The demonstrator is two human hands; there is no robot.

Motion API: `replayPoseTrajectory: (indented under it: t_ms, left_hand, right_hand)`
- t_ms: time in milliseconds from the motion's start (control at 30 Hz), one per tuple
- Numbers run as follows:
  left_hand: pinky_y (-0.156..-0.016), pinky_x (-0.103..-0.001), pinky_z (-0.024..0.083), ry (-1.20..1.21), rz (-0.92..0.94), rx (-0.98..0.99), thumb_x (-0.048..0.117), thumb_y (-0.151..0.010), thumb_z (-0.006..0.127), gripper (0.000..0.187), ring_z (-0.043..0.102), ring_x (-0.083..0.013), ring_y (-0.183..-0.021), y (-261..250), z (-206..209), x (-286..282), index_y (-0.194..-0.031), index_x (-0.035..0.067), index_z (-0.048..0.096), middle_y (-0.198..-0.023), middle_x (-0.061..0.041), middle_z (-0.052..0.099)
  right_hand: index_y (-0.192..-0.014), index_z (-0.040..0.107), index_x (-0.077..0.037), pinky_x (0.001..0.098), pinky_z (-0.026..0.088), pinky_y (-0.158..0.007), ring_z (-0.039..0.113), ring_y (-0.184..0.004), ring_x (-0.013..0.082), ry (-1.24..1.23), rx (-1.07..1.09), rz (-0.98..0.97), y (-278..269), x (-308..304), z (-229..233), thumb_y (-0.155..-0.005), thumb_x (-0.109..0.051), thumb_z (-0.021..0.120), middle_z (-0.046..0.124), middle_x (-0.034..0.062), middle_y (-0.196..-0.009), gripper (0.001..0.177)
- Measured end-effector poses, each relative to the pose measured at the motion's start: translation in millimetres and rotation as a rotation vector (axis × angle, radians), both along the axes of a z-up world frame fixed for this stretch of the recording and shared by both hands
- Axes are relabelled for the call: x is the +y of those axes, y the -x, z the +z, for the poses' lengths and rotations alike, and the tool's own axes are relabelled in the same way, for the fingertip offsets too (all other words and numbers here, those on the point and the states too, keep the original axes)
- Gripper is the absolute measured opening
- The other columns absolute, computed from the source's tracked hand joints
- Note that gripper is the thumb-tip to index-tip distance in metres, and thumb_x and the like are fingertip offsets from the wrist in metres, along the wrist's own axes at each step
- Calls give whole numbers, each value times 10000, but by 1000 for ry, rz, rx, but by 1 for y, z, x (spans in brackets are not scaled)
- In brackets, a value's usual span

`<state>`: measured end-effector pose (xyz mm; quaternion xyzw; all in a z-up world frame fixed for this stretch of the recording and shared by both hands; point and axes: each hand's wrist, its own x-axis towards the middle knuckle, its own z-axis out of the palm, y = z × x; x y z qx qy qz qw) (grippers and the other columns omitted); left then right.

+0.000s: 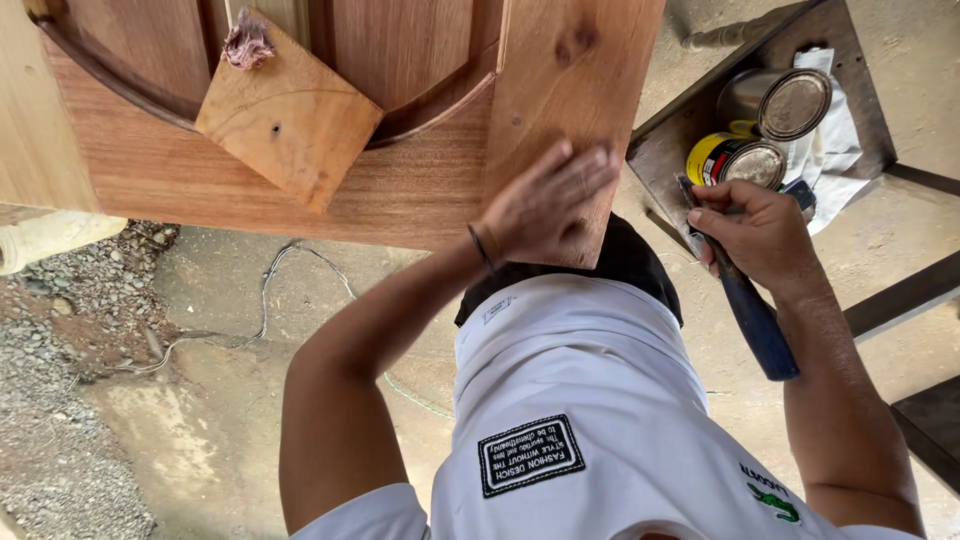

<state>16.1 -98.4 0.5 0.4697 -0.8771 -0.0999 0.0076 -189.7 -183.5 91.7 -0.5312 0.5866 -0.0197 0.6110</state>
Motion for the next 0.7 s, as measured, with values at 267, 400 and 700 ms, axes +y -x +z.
replayPoseTrajectory:
  t_ms: [267, 400, 700]
  left_hand:
    - [-1037, -460, 81, -109, 189, -81, 631, -818, 242, 772, 130, -246, -1276, 14, 11, -3, -1317, 45, 176, -1369, -113, 175]
    - [-1043, -434, 95, -57, 37, 273, 593, -830, 277, 733, 211, -207, -1269, 36, 7, 44, -1287, 21, 298, -1356, -108, 251]
    - [-1058, -417, 50, -147, 625, -31, 623, -877, 276, 742, 119, -224, -1303, -56, 11, 48, -1337, 49, 174, -1390, -116, 139]
  right_hand:
    - [-943, 526, -18, 230, 352, -290, 378, -316, 137, -44, -19, -21, -1, 0, -1, -801, -28, 539, 464, 130, -461, 143]
    - [-951, 527, -27, 232, 353, -284, 377, -314, 136, -54, -49, -35, 2, 2, -4, -800, -23, 537, 461, 126, -466, 152]
    - [-988, 546, 6, 231, 452, -391, 473, -444, 123, 99, 25, 96, -11, 5, 12, -853, 21, 553, 497, 107, -599, 137]
